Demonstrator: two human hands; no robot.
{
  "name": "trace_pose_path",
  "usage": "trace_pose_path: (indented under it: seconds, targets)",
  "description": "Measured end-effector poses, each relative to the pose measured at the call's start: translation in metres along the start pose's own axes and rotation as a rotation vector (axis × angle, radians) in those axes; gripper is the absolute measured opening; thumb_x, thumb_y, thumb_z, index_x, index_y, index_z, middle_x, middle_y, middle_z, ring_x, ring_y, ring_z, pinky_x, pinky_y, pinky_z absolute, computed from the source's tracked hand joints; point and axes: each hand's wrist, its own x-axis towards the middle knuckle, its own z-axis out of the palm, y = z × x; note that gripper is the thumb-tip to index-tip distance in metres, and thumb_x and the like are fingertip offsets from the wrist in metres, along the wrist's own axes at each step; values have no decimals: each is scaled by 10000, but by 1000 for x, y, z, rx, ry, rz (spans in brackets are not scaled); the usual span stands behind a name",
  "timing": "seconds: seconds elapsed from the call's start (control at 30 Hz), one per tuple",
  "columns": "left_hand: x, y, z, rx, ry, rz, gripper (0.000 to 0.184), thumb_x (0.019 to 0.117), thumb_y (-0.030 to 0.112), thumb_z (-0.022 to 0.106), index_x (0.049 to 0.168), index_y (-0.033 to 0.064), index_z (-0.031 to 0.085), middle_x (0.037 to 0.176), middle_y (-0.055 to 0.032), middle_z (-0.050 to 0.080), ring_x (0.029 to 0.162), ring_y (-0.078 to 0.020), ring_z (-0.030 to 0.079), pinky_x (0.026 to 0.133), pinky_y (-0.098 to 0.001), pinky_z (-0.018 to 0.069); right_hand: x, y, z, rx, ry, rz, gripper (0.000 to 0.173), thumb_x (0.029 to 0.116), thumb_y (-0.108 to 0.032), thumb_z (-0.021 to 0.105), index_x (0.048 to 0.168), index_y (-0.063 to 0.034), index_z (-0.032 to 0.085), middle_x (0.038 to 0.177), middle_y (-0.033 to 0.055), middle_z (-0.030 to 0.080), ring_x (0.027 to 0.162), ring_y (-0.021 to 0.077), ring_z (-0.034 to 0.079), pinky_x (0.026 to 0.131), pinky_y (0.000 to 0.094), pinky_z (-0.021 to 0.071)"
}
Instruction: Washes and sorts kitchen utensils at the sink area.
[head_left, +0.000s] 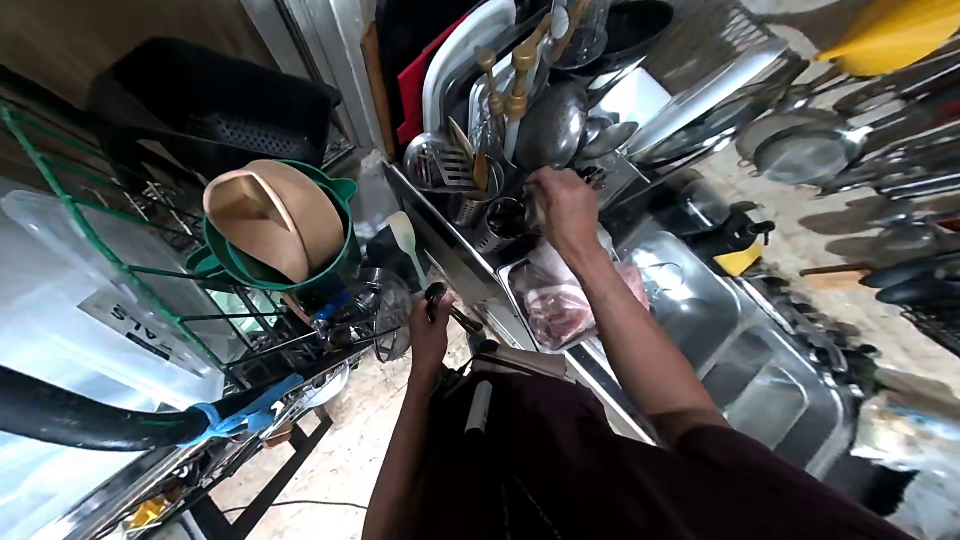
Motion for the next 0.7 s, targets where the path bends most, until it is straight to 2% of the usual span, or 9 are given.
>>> trace_pose_path:
  seconds: [0.07, 0.2, 0.33, 0.43, 0.5, 0.57, 0.63, 0.7]
  targets:
    - [0, 0, 0, 4, -4, -10, 299, 1011, 343, 633, 1015, 47, 678, 762, -11, 603, 666, -102, 572, 656, -299, 519, 2, -1, -14, 34, 69, -13, 187, 1033, -139, 562, 1133, -82, 709, 1001, 143, 729, 980, 341, 705, 839, 499, 580]
    - [0, 2, 0, 23, -12, -20, 330, 1013, 360, 623, 1043, 37, 683, 780, -20, 620, 687, -106, 590, 676, -311, 530, 0, -8, -31, 65, 164, -52, 177, 1033, -135, 575, 1116, -74, 719, 992, 125, 735, 967, 298, 704, 846, 444, 572]
    - [1, 1, 0, 19, -18, -12, 330, 1015, 368, 619, 1049, 45, 681, 774, -15, 617, 677, -113, 583, 668, -315, 526, -6, -9, -10, 56, 83, -39, 176, 1027, -137, 576, 1111, -86, 722, 983, 147, 726, 961, 333, 708, 818, 492, 583]
    - [2, 2, 1, 0, -34, -9, 285, 1020, 335, 619, 1061, 64, 698, 795, -13, 637, 689, -106, 588, 672, -308, 526, -7, 2, 26, -32, -80, -6, 169, 1020, -112, 555, 1088, -71, 703, 968, 181, 715, 974, 394, 703, 803, 569, 571]
    - [2, 3, 1, -5, -46, -9, 276, 1018, 322, 624, 1056, 58, 695, 793, -18, 630, 681, -108, 583, 666, -307, 525, -8, 7, 45, -70, -166, -32, 152, 1010, -81, 571, 1053, -32, 708, 1002, 197, 722, 1098, 418, 658, 949, 590, 515]
    - [3, 7, 1, -2, -54, -22, 273, 1018, 310, 628, 1076, 53, 700, 811, -23, 642, 688, -112, 590, 673, -309, 531, -9, 7, 54, -94, -217, -80, 138, 964, -73, 635, 1055, -14, 722, 1086, 192, 721, 1211, 414, 606, 1082, 601, 424]
    - [3, 11, -1, 12, -66, -39, 288, 1020, 321, 625, 1105, 56, 700, 845, -35, 659, 731, -124, 613, 711, -329, 546, -9, 2, 50, -104, -252, -96, 189, 938, -93, 686, 1112, -25, 715, 1177, 189, 694, 1257, 418, 572, 1128, 632, 367]
    - [4, 12, -1, 11, -71, -34, 291, 1017, 328, 633, 1093, 56, 703, 840, -38, 662, 726, -127, 614, 707, -335, 547, -9, -3, 37, -73, -258, -80, 219, 927, -54, 672, 1140, -43, 723, 1209, 182, 685, 1255, 418, 572, 1142, 648, 346]
